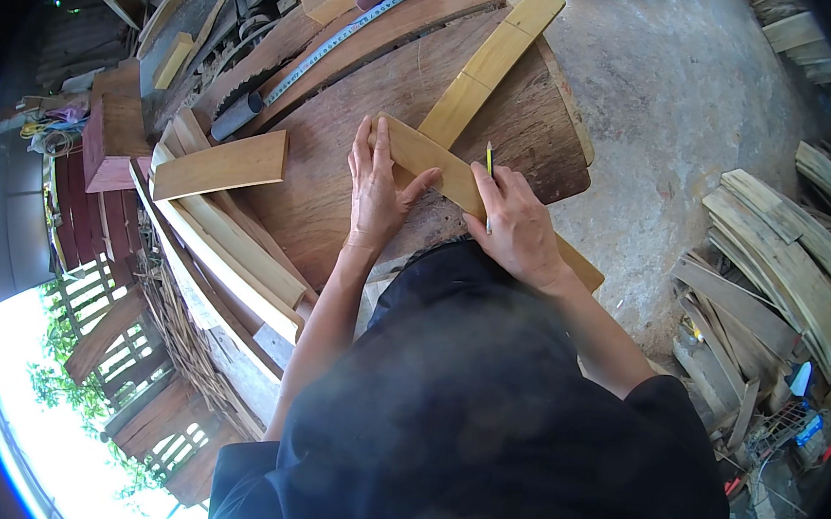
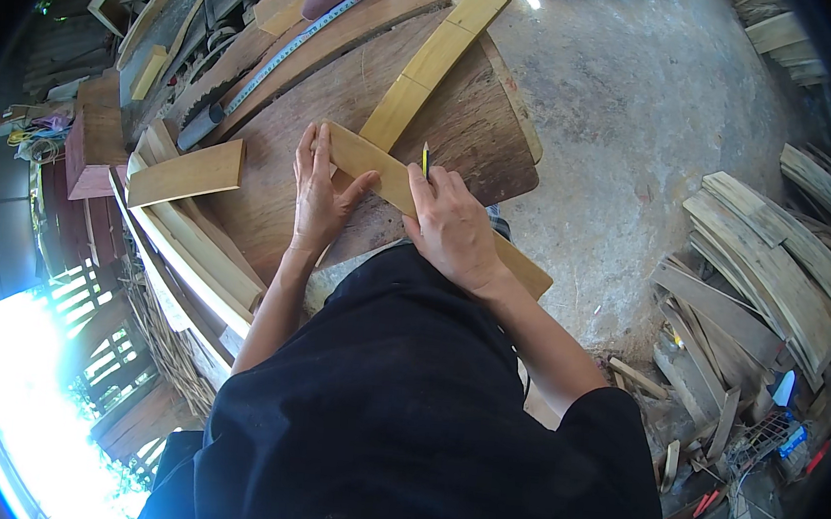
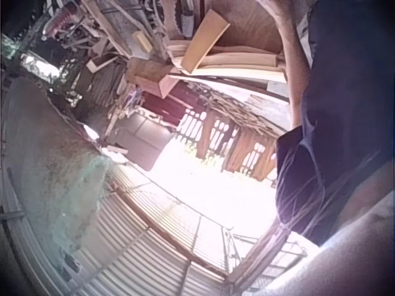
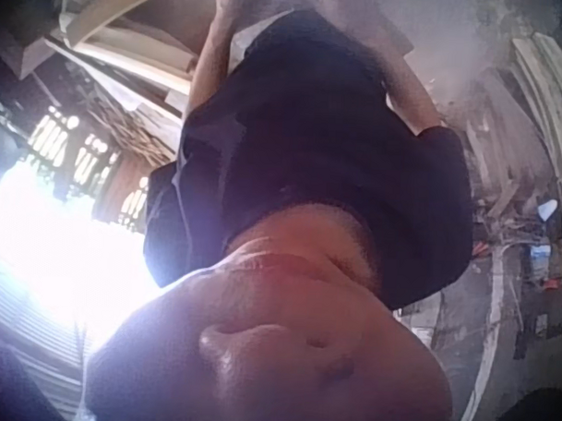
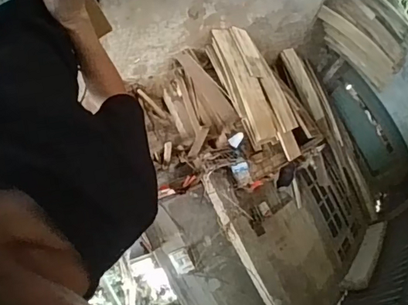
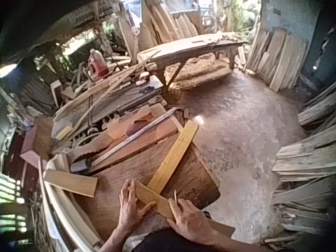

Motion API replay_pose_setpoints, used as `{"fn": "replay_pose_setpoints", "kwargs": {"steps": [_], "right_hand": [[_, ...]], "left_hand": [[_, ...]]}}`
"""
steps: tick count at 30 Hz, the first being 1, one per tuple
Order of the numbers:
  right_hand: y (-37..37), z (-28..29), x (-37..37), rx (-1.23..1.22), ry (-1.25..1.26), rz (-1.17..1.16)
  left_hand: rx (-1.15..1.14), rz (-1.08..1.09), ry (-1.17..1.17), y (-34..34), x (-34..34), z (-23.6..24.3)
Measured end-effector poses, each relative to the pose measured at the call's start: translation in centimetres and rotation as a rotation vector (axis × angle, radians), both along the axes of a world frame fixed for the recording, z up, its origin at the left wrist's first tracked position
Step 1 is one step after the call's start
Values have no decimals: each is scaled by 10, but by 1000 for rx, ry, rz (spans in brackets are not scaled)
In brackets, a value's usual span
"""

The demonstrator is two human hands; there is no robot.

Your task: The person aligns wooden boards on a workbench, marks lines on them using a pencil, measures the boards with a flexible ruler, and marks guide lines on overlapping wood pieces.

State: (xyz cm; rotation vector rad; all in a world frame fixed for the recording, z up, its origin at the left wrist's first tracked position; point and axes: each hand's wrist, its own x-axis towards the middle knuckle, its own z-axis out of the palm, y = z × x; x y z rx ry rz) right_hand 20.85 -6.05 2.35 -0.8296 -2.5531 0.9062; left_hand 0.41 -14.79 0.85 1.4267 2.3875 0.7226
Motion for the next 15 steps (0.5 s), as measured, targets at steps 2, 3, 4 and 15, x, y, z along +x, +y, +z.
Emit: {"fn": "replay_pose_setpoints", "kwargs": {"steps": [2,3,4,15], "right_hand": [[-1,0,0,-1,-3,1],[-1,1,0,-5,-5,-2],[-1,1,-1,-10,-6,-5],[0,-2,0,-13,0,3]], "left_hand": [[-4,2,-4,0,0,0],[-1,-11,-6,0,-1,-1],[2,-24,-8,0,-2,-1],[-37,-35,56,1,0,1]]}}
